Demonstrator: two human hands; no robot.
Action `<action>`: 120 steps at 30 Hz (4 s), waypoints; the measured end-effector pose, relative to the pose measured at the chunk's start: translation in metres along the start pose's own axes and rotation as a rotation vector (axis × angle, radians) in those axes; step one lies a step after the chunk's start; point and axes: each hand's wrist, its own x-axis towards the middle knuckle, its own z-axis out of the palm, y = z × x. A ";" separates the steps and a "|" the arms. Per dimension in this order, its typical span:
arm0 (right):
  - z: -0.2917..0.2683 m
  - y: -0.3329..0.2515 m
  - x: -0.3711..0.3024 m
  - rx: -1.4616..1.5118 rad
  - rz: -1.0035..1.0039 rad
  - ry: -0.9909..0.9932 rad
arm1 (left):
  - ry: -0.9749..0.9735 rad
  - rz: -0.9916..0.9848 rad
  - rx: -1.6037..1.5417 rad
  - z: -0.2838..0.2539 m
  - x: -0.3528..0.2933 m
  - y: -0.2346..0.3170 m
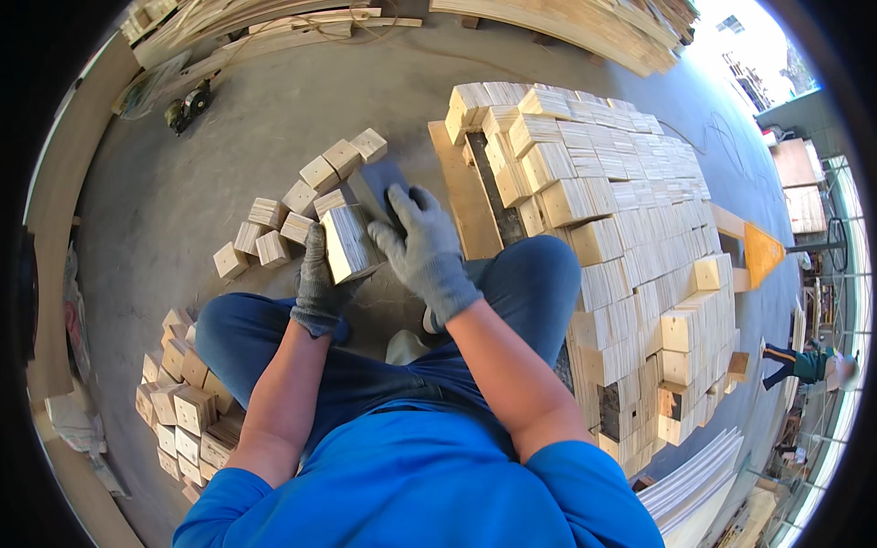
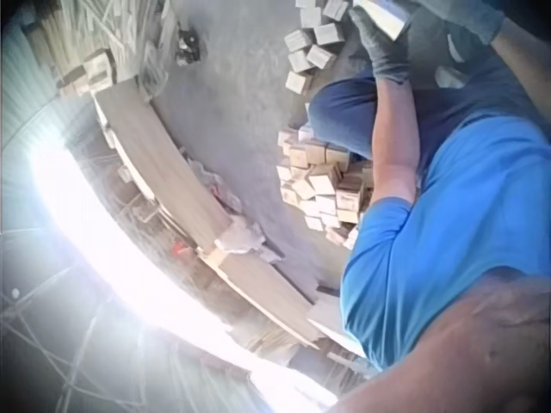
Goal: The person sits on the floor and sands small wooden blocks one by one using a sanding block. After sanding each block, the person places it on a nearby pile of finished blocks.
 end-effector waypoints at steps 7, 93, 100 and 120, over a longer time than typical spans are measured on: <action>-0.011 -0.016 -0.066 -0.070 -0.035 -0.097 | 0.036 -0.021 -0.052 -0.018 0.006 0.004; -0.005 0.017 -0.060 0.141 0.042 -0.131 | 0.100 -0.192 -0.025 -0.013 0.013 -0.008; 0.014 0.064 0.008 0.426 0.353 -0.005 | 0.098 -0.210 0.057 -0.010 0.005 -0.018; 0.023 0.051 -0.069 1.149 1.034 0.164 | -0.018 0.186 0.779 0.007 0.009 -0.007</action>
